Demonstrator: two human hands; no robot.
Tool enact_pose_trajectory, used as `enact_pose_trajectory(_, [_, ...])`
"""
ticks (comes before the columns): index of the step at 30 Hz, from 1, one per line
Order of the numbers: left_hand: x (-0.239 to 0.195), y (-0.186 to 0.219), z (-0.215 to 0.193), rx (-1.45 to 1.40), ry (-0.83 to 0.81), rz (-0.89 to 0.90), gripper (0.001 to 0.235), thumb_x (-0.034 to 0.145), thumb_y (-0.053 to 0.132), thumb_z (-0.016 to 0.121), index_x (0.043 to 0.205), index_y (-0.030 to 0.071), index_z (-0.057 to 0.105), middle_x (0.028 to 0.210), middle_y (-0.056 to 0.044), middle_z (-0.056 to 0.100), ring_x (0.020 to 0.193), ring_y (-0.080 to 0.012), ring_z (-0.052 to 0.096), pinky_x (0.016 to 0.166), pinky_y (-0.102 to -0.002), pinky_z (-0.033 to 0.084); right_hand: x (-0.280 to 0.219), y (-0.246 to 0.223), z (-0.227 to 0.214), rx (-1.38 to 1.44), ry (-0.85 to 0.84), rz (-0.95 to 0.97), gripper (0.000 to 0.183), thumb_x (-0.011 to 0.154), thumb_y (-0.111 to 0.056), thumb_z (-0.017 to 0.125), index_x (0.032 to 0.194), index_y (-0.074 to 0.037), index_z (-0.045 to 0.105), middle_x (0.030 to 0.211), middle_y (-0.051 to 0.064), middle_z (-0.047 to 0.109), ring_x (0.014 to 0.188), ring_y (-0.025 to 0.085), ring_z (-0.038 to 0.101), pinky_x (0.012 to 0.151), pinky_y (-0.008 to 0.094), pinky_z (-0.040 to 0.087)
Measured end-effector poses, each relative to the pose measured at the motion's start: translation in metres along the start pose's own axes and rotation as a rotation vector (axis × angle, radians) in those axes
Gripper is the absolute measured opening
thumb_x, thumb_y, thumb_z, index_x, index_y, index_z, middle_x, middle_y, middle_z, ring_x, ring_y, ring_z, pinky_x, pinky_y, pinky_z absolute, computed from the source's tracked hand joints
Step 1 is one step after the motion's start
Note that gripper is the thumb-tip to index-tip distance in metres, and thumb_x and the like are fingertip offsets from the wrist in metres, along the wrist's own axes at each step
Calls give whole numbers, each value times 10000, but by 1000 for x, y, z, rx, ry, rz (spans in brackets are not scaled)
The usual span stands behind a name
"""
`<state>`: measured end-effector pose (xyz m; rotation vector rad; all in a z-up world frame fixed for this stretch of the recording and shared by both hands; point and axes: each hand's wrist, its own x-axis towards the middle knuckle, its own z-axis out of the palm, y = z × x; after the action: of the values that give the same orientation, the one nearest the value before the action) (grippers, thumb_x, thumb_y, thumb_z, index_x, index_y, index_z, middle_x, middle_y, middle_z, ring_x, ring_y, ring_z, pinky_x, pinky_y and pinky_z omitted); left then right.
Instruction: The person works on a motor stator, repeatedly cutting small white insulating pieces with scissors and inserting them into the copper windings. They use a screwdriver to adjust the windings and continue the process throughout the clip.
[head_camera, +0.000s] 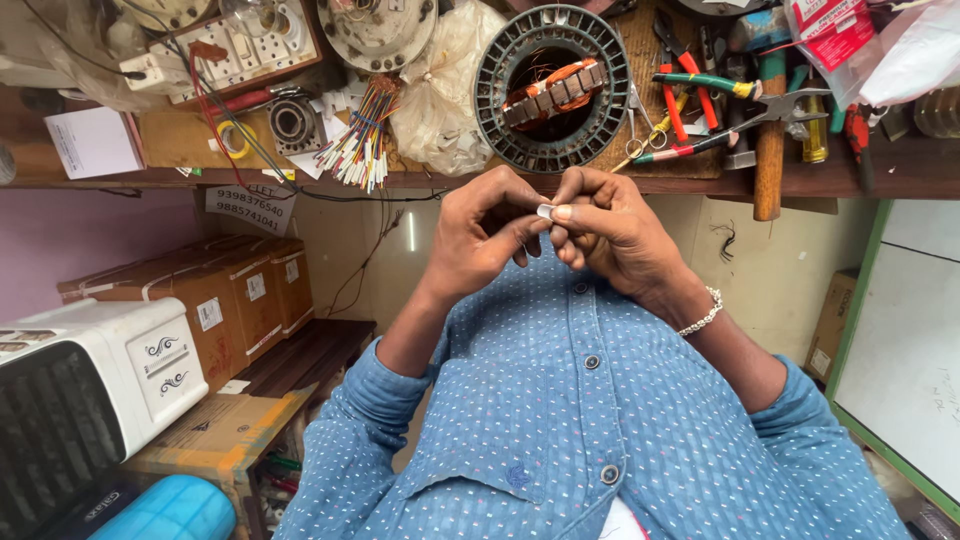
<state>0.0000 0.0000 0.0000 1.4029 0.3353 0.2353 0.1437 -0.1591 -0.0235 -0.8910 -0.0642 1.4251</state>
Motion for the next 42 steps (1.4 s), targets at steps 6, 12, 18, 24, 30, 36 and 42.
enact_pose_trajectory(6, [1, -20, -12, -160, -34, -101, 57, 1010, 12, 669, 992, 3, 616, 837, -69, 689, 699, -92, 670, 569, -229, 551, 8, -1, 8, -19, 11, 56, 139, 973, -120, 690, 1002, -8, 612, 819, 85, 708, 664, 117, 693, 575, 214, 561])
enact_pose_trajectory(12, [-1, -38, -10, -399, 47, -142, 94, 986, 26, 667, 943, 22, 584, 839, -72, 703, 737, -116, 708, 638, -252, 587, 16, 1, 1, 16, -119, 134, 169, 1000, -136, 710, 1002, -32, 577, 870, 93, 688, 604, 69, 589, 503, 169, 450])
enact_pose_trajectory(18, [3, -46, 14, -261, 234, -168, 89, 1027, 28, 699, 1084, -37, 678, 852, -110, 727, 717, -103, 655, 628, -235, 527, 25, 2, -24, 224, -224, 132, 184, 1019, -123, 724, 1041, -46, 558, 912, 107, 684, 592, 68, 536, 513, 172, 418])
enact_pose_trajectory(24, [20, -16, 18, 104, 64, -5, 487, 1005, 116, 710, 1476, 91, 590, 1023, -51, 720, 892, -98, 692, 830, -240, 586, 17, -4, -39, 399, -332, 67, 184, 1012, -112, 675, 1159, -47, 585, 982, 154, 717, 593, 104, 577, 538, 196, 453])
enact_pose_trajectory(30, [48, 0, -2, 968, 347, 643, 752, 767, 214, 842, 1415, 148, 464, 1177, -108, 617, 1035, -316, 620, 905, -418, 555, 24, -16, -43, 125, 22, -410, 106, 1031, -102, 621, 1085, -67, 537, 1125, 140, 699, 905, 174, 695, 715, 317, 609])
enact_pose_trajectory(36, [97, -50, -14, 688, 110, 517, 887, 885, 33, 847, 1596, 262, 368, 1195, -72, 675, 1066, -264, 717, 957, -374, 639, 45, -30, -44, -299, 254, -853, 179, 1071, 23, 675, 1208, -33, 576, 1065, 90, 678, 945, 164, 707, 871, 339, 656])
enact_pose_trajectory(42, [116, -55, -32, 676, 63, 362, 986, 848, 54, 871, 1620, 250, 289, 1105, -100, 779, 976, -274, 781, 838, -388, 625, 72, -42, -34, -952, 341, -1045, 125, 1046, 39, 703, 1156, -20, 699, 1084, 92, 721, 946, 145, 751, 826, 281, 656])
